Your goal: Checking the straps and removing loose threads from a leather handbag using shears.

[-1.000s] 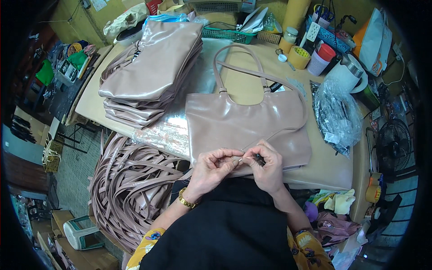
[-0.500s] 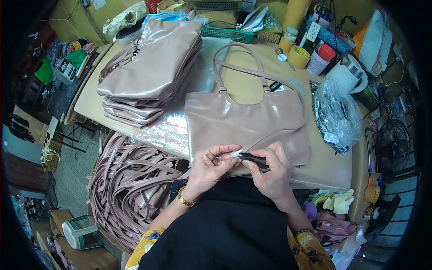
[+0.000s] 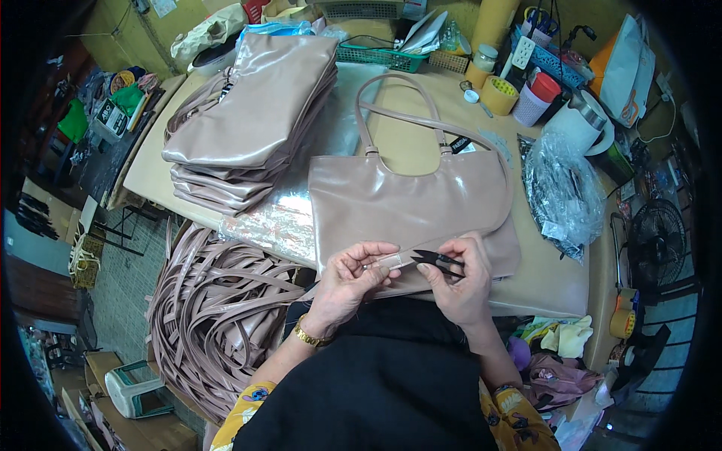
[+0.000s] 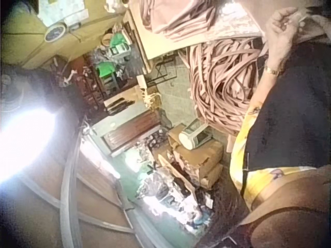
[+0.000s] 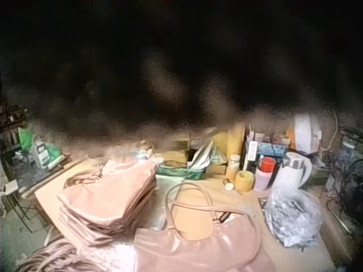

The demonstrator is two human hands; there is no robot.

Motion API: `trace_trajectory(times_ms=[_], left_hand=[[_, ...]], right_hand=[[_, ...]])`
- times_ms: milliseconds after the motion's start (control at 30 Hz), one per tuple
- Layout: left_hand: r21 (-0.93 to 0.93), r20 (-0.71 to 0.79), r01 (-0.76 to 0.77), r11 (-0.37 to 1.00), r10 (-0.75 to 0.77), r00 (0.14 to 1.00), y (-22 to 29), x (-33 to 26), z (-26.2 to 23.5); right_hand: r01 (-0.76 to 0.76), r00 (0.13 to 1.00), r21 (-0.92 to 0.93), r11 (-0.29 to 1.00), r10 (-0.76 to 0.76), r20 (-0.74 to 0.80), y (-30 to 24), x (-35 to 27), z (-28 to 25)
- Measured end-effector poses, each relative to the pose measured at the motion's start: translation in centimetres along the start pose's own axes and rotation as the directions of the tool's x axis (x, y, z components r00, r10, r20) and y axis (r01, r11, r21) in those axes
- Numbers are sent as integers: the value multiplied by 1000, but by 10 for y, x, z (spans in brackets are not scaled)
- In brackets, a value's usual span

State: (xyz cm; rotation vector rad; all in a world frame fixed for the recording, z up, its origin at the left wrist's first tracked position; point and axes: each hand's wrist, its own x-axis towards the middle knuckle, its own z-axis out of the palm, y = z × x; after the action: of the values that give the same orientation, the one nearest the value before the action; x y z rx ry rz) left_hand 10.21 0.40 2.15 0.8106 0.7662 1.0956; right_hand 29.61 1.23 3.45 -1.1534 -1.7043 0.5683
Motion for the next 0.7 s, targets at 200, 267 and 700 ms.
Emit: trace_trajectory(times_ms=[200, 267, 700], left_hand=[[39, 9, 51, 998, -51, 999, 2, -10, -9], [459, 34, -224, 860, 235, 971, 6, -10, -2], [401, -563, -743, 536, 784, 262, 175, -112, -203]], right_hand=[[240, 962, -273, 932, -266, -65, -15, 12, -3], [376, 926, -171, 911, -363, 102, 8, 17, -3], [123, 869, -401, 908, 97, 486, 18, 106, -140]])
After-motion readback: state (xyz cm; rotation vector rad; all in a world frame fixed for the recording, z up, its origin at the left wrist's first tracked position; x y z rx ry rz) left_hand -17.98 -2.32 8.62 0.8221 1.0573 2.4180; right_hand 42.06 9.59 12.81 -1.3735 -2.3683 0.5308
